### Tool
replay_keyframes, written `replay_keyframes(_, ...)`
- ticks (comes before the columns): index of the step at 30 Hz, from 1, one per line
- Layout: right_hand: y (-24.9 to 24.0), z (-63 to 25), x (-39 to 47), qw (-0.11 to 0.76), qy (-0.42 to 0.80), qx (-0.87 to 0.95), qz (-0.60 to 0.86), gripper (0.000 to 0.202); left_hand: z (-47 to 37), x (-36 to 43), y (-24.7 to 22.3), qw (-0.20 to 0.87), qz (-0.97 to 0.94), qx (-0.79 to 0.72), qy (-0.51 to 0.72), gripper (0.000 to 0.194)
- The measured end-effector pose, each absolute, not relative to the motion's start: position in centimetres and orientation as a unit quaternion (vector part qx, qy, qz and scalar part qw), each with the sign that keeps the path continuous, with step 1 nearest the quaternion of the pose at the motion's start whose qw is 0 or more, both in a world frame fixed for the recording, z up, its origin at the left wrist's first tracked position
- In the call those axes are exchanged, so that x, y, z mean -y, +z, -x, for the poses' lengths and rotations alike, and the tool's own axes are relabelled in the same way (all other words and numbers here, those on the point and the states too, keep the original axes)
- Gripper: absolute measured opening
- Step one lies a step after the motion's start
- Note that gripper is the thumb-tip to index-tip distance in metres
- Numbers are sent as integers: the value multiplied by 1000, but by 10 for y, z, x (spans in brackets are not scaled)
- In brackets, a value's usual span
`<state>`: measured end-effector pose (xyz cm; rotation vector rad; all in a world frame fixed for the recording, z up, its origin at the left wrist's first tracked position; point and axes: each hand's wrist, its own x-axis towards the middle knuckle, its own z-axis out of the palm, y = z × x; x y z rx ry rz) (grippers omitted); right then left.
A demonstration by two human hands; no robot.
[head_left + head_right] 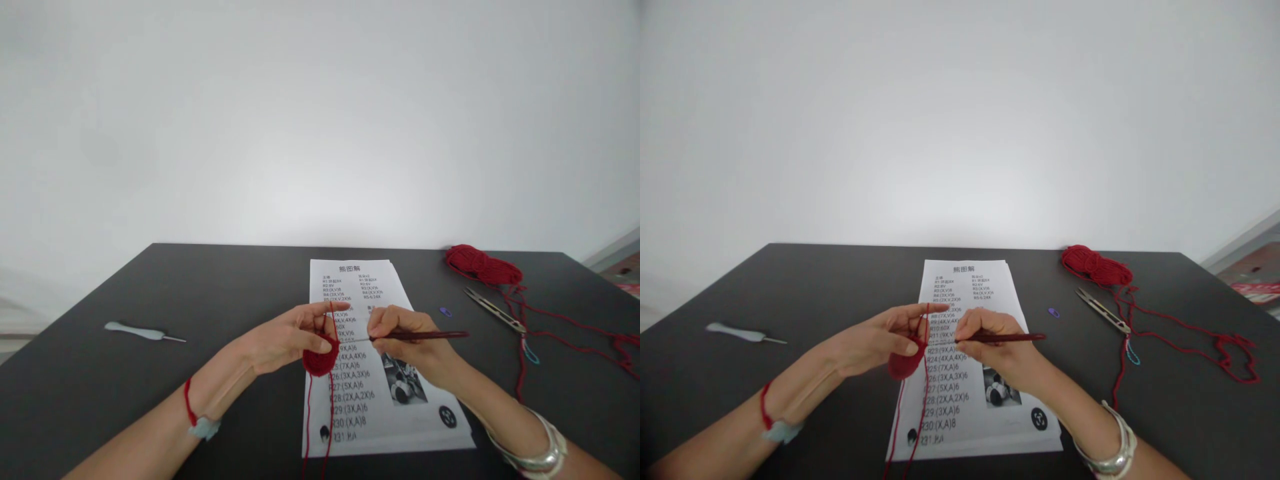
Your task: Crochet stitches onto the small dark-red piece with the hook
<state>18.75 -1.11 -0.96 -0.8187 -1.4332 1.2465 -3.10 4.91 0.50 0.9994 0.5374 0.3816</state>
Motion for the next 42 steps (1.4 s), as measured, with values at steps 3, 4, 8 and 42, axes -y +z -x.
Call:
replay_keyframes(3, -14, -186, 7, 514, 594, 530, 319, 16, 31, -49, 6, 819, -488, -252, 167, 60)
replay_keyframes(4, -15, -185, 6, 516, 619, 503, 312, 17, 30, -47, 6, 809, -499, -258, 173, 61)
replay_keyframes(8, -20, -177, 6, 525, 684, 409, 300, 17, 21, -37, 4, 738, -539, -311, 261, 69)
replay_keyframes(42, -28, -174, 21, 497, 379, 651, 431, 12, 2, -20, -7, 648, -523, -401, 383, 70)
